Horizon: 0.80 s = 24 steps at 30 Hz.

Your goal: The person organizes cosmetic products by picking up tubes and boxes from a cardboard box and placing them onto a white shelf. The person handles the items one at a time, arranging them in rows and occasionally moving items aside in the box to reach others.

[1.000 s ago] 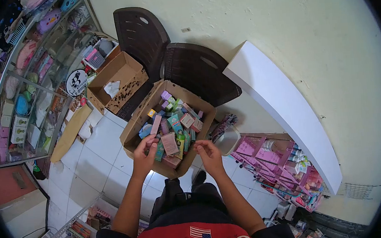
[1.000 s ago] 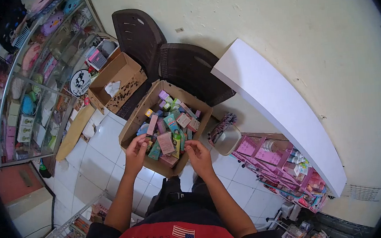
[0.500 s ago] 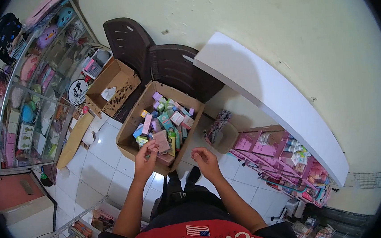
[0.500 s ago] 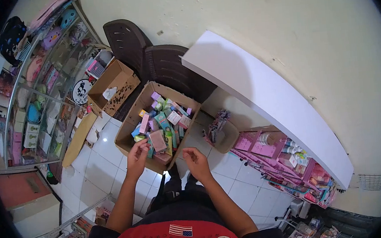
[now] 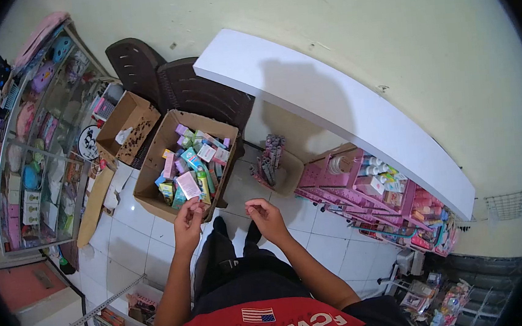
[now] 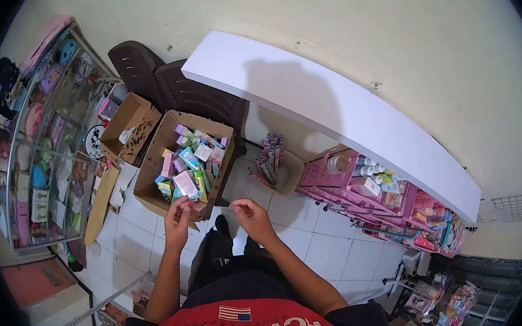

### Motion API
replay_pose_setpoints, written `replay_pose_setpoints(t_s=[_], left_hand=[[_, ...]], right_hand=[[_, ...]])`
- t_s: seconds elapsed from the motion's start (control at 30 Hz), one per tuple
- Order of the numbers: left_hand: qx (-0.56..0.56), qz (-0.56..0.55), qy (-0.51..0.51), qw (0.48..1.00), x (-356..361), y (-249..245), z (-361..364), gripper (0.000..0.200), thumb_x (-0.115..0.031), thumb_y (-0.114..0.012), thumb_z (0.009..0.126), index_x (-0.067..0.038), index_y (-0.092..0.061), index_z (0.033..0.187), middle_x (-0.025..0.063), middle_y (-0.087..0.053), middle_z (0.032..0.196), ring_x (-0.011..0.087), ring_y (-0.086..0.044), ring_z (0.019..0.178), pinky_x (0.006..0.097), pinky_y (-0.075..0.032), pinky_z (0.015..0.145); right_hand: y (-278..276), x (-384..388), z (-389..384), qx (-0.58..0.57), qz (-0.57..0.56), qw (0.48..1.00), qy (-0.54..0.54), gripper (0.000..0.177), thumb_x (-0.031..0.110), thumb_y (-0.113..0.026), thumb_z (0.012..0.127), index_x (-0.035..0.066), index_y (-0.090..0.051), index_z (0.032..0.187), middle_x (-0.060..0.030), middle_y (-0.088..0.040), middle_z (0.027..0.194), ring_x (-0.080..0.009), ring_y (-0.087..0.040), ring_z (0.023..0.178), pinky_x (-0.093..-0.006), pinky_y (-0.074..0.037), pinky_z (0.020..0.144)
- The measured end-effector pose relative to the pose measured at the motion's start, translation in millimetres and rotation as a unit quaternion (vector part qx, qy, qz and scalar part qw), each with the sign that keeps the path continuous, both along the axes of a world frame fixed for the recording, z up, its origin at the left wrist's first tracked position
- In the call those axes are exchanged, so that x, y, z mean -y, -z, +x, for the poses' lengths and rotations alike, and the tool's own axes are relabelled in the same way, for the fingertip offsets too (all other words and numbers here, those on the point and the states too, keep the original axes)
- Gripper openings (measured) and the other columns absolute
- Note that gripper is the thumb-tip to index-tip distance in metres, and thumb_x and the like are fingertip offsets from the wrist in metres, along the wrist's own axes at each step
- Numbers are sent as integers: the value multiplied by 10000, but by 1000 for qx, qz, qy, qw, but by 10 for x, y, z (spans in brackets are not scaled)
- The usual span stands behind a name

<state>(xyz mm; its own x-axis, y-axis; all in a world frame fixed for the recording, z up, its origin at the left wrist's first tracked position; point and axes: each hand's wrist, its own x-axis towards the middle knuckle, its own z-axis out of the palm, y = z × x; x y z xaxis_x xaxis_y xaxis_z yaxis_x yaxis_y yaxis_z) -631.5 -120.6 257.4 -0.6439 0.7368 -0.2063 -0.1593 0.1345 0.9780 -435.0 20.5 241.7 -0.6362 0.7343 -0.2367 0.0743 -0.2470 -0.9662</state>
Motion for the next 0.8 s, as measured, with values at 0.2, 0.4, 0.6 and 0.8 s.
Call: replay_pose_setpoints(t_s=[0.2, 0.4, 0.6, 0.8], left_hand=[[29, 23, -1, 999, -6, 79, 4, 309, -83, -587, 1021, 9, -582, 1316, 89, -686, 1124, 148, -639, 1040, 296, -499, 953], [-17, -25, 49, 998, 4, 323, -446, 311, -117, -606, 1012, -24, -600, 1310, 75, -698, 1104, 133, -641, 1002, 273, -506, 873], [-13, -43, 67, 997, 93, 385, -1030, 354, -106, -614, 995, -33, -578, 1339, 98, -670, 1193, 171, -635, 1056, 327, -483, 970], [-9, -92, 79, 993, 344, 525, -1539, 354, -86, -599, 999, -44, -573, 1349, 90, -670, 1183, 163, -636, 1041, 317, -493, 943]], right_hand=[[113, 31, 27, 7, 1, 1000, 14, 179, 105, -630, 999, 28, -658, 1158, -30, -689, 1009, -92, -631, 937, -256, -504, 842], [182, 76, -292, 51, 14, 998, 35, 195, 145, -629, 1006, 28, -663, 1159, -36, -689, 992, -98, -628, 919, -260, -505, 827], [348, 145, -933, 109, -7, 994, 15, 205, 123, -624, 1002, 10, -646, 1172, -51, -689, 1015, -118, -641, 933, -284, -522, 854], [677, 59, -1820, 172, 37, 984, -39, 259, 167, -635, 988, 8, -639, 1192, -80, -682, 979, -146, -652, 922, -304, -524, 827]])
